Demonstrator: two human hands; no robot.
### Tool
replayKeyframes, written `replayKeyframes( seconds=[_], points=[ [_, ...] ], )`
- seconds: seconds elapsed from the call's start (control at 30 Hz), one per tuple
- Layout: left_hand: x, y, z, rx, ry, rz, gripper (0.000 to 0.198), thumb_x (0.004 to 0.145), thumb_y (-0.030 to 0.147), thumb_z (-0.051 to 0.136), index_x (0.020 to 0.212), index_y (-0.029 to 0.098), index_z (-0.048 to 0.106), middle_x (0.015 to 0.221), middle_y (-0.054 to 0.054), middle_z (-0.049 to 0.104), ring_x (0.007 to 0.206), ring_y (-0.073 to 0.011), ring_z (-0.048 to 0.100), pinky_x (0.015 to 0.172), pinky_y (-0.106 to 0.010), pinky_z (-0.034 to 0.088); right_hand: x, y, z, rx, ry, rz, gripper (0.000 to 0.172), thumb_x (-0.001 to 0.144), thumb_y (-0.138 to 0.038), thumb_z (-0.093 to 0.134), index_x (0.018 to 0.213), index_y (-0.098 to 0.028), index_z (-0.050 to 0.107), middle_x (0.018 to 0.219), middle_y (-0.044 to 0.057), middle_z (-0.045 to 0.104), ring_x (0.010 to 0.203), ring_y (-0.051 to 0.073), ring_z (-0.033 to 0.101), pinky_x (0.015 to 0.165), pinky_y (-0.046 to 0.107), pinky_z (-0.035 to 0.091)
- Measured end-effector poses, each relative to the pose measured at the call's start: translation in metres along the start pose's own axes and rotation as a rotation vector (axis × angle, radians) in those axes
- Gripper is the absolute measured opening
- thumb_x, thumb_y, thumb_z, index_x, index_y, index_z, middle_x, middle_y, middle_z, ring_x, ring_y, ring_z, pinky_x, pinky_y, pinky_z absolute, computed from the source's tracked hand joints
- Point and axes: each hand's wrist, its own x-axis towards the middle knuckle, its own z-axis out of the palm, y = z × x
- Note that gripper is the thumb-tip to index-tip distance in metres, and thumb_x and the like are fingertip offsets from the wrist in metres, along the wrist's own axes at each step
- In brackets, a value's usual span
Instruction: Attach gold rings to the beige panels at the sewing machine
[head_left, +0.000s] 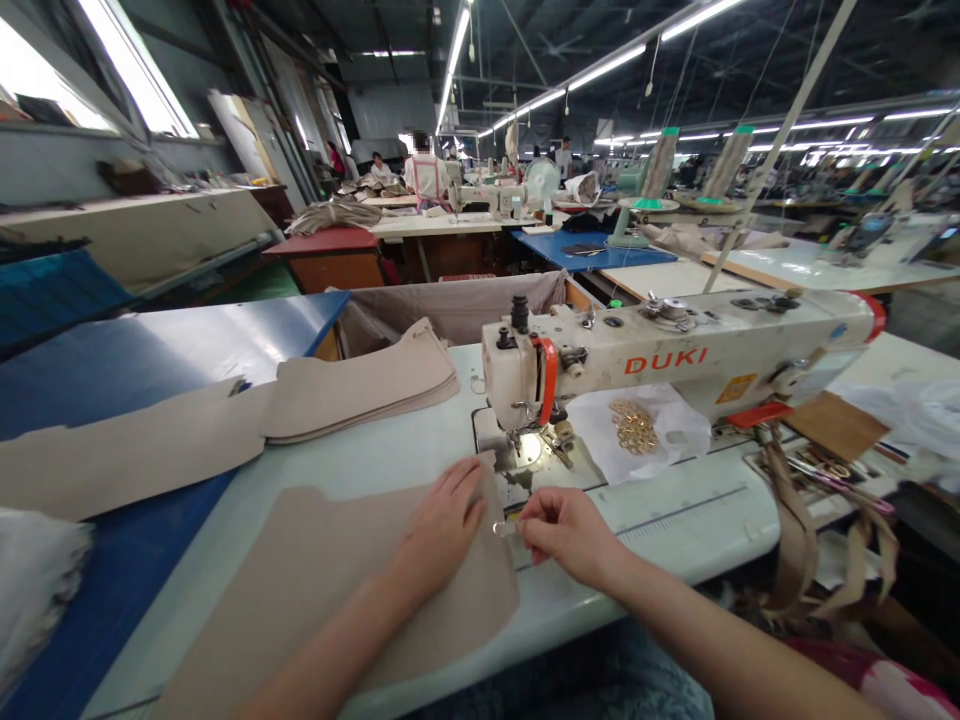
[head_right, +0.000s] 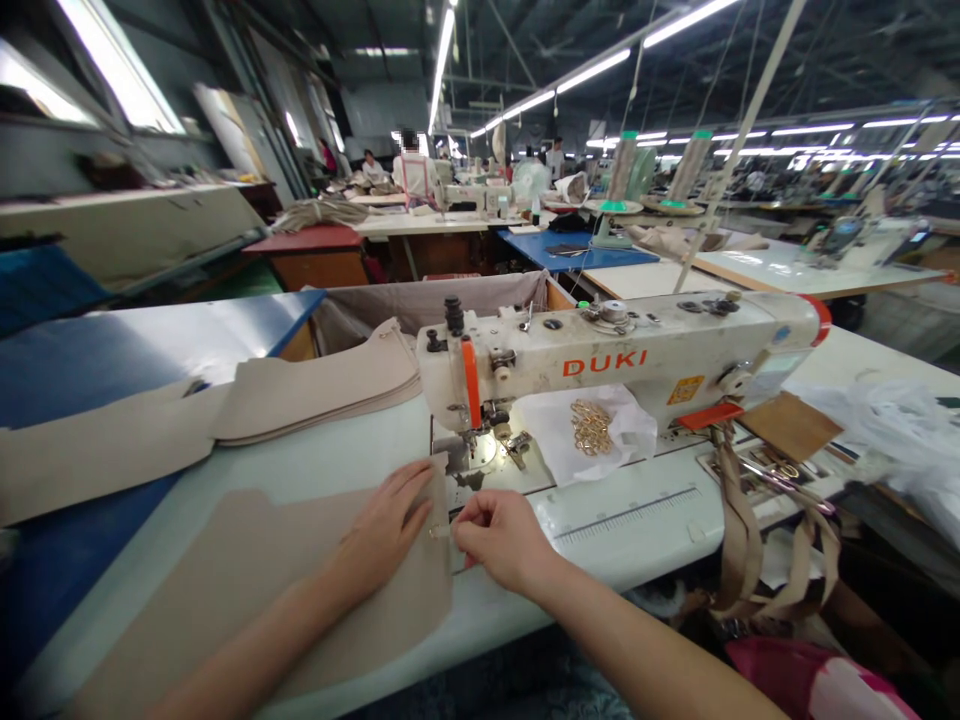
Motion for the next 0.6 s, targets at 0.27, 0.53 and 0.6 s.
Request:
replayKeyframes(
  seconds=[0.27, 0.53, 0.6],
  points=[
    [-0.015, 0.005, 0.02, 0.043, -0.024, 0.052, 0.043, 0.089, 0.028, 0.042, 0.13, 0.017, 0.044, 0.129, -0.014, 0.055, 0.123, -0.0265, 0.049, 0.102, -0.046, 0.041, 0.039, -0.009, -0.005, -0.144, -0.018, 0.115, 0.022, 0.061, -0.004, 0.053, 0.046, -0.019, 0.053, 0.04, -0.006, 0.054, 0.036, 0.009, 0.052, 0.039, 0.018, 0.04],
    [0.002, 0.006, 0.015, 0.02, 0.059, 0.122, 0.021, 0.087, 0.022, 0.045, 0.098, 0.019, 0.062, 0.105, -0.009, 0.066, 0.1, -0.0222, 0.061, 0.091, -0.037, 0.049, 0.065, -0.015, 0.001, -0.221, -0.063, 0.223, 0.026, 0.066, -0.005, 0.056, 0.044, -0.018, 0.052, 0.038, -0.005, 0.053, 0.034, 0.008, 0.053, 0.036, 0.015, 0.042],
    [0.008, 0.005, 0.016, 0.07, 0.122, 0.224, 0.02, 0.087, 0.018, 0.044, 0.088, 0.018, 0.063, 0.091, -0.008, 0.067, 0.088, -0.0206, 0.062, 0.083, -0.035, 0.052, 0.065, -0.017, 0.0, -0.237, -0.08, 0.246, 0.026, 0.068, -0.005, 0.057, 0.045, -0.016, 0.052, 0.038, -0.005, 0.054, 0.033, 0.007, 0.053, 0.035, 0.014, 0.042]
  ],
)
